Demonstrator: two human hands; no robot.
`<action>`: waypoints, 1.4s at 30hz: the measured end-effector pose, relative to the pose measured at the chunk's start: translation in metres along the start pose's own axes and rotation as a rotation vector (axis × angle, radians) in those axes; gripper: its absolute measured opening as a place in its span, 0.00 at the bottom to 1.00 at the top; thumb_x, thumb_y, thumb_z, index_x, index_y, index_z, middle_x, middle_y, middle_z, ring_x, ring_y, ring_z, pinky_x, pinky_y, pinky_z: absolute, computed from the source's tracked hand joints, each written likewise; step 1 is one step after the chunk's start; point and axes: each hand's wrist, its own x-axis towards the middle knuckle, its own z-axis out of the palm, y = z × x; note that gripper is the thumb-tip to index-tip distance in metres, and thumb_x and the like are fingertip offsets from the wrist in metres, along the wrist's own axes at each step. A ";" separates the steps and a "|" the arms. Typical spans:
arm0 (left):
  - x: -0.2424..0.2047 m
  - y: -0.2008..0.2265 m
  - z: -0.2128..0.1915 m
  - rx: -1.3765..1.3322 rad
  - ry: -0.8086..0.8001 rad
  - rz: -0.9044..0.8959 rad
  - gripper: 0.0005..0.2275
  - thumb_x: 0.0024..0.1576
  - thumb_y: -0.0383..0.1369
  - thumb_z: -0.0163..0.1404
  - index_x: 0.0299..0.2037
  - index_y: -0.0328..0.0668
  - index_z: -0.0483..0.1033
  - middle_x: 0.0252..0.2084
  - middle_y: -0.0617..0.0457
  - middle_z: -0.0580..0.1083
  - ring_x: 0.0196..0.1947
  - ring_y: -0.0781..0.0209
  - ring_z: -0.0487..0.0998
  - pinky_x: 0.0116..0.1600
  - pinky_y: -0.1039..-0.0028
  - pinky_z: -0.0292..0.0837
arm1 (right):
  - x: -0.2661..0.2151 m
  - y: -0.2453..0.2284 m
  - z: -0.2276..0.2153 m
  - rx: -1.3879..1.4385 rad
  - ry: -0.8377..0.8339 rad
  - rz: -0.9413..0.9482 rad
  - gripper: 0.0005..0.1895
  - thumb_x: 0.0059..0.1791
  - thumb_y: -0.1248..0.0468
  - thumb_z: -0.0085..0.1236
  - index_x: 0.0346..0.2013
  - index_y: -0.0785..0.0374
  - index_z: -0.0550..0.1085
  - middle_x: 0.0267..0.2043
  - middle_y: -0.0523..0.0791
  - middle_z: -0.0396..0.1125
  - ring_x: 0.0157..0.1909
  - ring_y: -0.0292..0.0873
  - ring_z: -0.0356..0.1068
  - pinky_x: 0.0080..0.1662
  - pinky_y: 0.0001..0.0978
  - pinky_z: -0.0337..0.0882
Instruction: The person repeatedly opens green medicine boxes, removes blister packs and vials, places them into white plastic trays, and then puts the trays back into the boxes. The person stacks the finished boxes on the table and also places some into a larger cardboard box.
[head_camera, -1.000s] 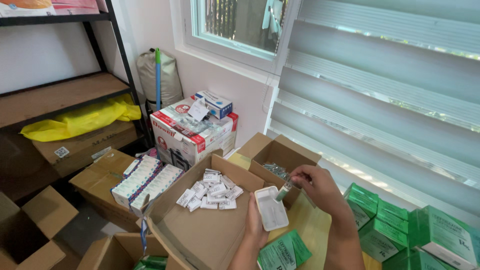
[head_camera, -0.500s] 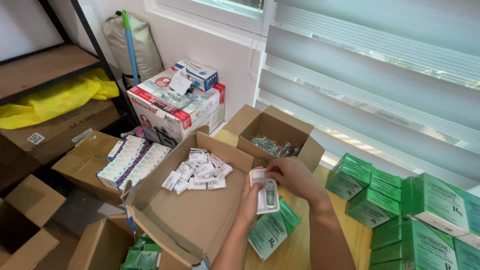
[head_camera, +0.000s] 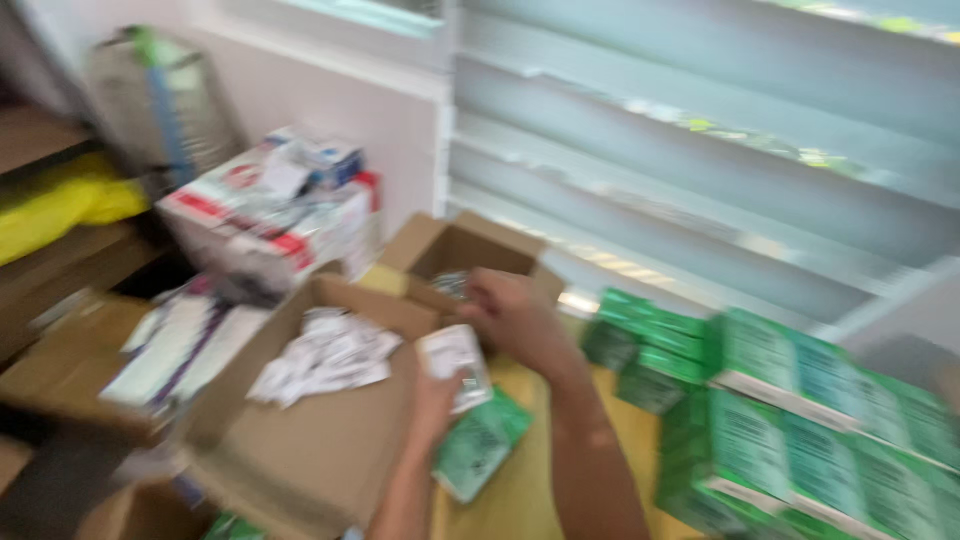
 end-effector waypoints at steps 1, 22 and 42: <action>-0.008 0.009 -0.007 0.208 0.079 0.224 0.22 0.56 0.29 0.57 0.60 0.36 0.66 0.52 0.47 0.75 0.48 0.60 0.77 0.52 0.70 0.74 | 0.003 -0.006 -0.019 0.044 0.030 -0.095 0.11 0.46 0.63 0.64 0.39 0.63 0.72 0.35 0.51 0.70 0.38 0.54 0.72 0.40 0.43 0.70; -0.171 -0.064 0.373 -0.347 -0.921 -0.385 0.35 0.45 0.24 0.54 0.68 0.38 0.59 0.58 0.29 0.73 0.52 0.29 0.81 0.49 0.40 0.78 | -0.441 0.269 -0.420 -0.389 -0.012 0.808 0.09 0.43 0.64 0.66 0.37 0.62 0.77 0.34 0.48 0.76 0.38 0.49 0.76 0.42 0.39 0.74; -0.131 -0.262 0.451 -0.365 -0.768 -0.697 0.34 0.49 0.37 0.54 0.69 0.40 0.60 0.59 0.27 0.73 0.53 0.25 0.80 0.53 0.35 0.77 | -0.509 0.484 -0.397 -0.347 -0.749 0.915 0.19 0.42 0.67 0.66 0.47 0.59 0.79 0.46 0.49 0.75 0.48 0.51 0.74 0.48 0.42 0.73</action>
